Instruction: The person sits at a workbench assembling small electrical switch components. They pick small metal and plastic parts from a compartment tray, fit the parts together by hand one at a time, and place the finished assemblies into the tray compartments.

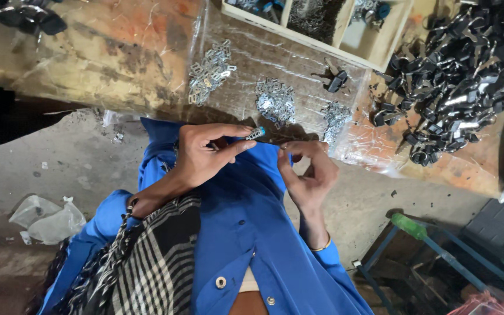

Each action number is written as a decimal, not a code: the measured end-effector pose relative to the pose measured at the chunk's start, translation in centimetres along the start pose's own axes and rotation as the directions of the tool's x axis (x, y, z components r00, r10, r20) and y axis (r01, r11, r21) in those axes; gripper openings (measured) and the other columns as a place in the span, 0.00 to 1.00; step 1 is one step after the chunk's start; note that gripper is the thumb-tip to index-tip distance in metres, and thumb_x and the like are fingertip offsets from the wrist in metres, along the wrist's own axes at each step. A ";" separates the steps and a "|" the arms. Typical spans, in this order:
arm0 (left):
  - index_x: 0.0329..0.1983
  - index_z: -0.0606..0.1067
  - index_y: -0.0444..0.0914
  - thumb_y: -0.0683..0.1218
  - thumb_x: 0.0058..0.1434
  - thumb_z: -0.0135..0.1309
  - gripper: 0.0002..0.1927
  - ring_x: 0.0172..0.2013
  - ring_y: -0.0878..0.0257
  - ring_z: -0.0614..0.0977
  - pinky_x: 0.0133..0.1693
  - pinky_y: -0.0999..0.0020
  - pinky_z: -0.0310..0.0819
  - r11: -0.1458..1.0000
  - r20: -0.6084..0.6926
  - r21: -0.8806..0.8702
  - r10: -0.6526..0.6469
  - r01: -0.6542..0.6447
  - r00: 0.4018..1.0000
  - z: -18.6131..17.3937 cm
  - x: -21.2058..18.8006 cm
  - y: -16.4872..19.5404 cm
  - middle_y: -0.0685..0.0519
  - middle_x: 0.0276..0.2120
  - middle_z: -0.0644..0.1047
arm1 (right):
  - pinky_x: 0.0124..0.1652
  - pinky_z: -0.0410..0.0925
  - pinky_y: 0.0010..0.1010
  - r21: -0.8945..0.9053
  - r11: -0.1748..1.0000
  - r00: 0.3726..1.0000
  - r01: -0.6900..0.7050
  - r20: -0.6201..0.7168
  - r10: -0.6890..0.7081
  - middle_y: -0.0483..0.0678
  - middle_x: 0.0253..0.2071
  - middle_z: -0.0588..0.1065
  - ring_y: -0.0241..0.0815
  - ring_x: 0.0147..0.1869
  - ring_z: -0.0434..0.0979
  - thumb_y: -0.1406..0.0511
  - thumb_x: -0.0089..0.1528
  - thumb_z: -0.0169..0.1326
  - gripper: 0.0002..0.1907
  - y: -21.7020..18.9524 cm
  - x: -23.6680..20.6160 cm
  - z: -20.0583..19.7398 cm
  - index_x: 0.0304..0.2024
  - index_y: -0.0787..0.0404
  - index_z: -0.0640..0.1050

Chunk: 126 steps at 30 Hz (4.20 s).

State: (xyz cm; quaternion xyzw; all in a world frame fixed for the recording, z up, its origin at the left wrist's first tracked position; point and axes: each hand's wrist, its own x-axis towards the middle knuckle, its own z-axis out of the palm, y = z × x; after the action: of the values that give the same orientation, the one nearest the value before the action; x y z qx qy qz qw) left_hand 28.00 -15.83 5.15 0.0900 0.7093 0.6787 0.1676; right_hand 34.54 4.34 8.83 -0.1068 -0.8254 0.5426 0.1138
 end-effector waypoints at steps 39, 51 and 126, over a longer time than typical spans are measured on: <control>0.44 0.83 0.34 0.39 0.58 0.69 0.11 0.27 0.71 0.85 0.28 0.76 0.80 1.000 -0.003 -0.023 0.014 -0.014 1.000 0.1 0.1 -0.5 0.50 0.40 0.85 | 0.52 0.59 0.33 -0.444 0.843 0.952 0.305 0.139 -0.272 0.42 0.42 0.80 0.39 0.46 0.77 0.73 0.59 0.68 0.11 -0.2 0.5 -0.1 0.43 0.59 0.83; 0.43 0.82 0.35 0.43 0.58 0.71 0.12 0.35 0.66 0.87 0.34 0.74 0.81 0.978 -0.026 0.126 0.171 -0.166 0.985 0.2 0.4 -0.6 0.49 0.40 0.85 | 0.58 0.62 0.32 -0.173 0.971 0.985 0.163 -0.035 -0.171 0.51 0.41 0.81 0.44 0.48 0.80 0.76 0.62 0.64 0.08 -0.6 0.3 3.3 0.41 0.64 0.79; 0.43 0.82 0.31 0.36 0.59 0.68 0.10 0.27 0.68 0.84 0.28 0.75 0.79 0.990 -0.003 0.043 0.131 -0.131 0.991 0.1 0.0 -0.9 0.46 0.42 0.85 | 0.71 0.47 0.55 -0.731 0.677 0.997 0.083 0.063 -0.054 0.59 0.74 0.59 0.61 0.77 0.50 0.51 0.60 0.71 0.32 0.4 1.1 -3.1 0.61 0.59 0.80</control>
State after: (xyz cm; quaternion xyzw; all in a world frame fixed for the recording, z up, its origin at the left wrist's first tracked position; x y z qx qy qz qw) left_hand 28.08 -15.83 4.26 0.1379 0.7165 0.6734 0.1186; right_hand 34.43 7.57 9.74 -0.1027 -0.9788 0.1641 0.0668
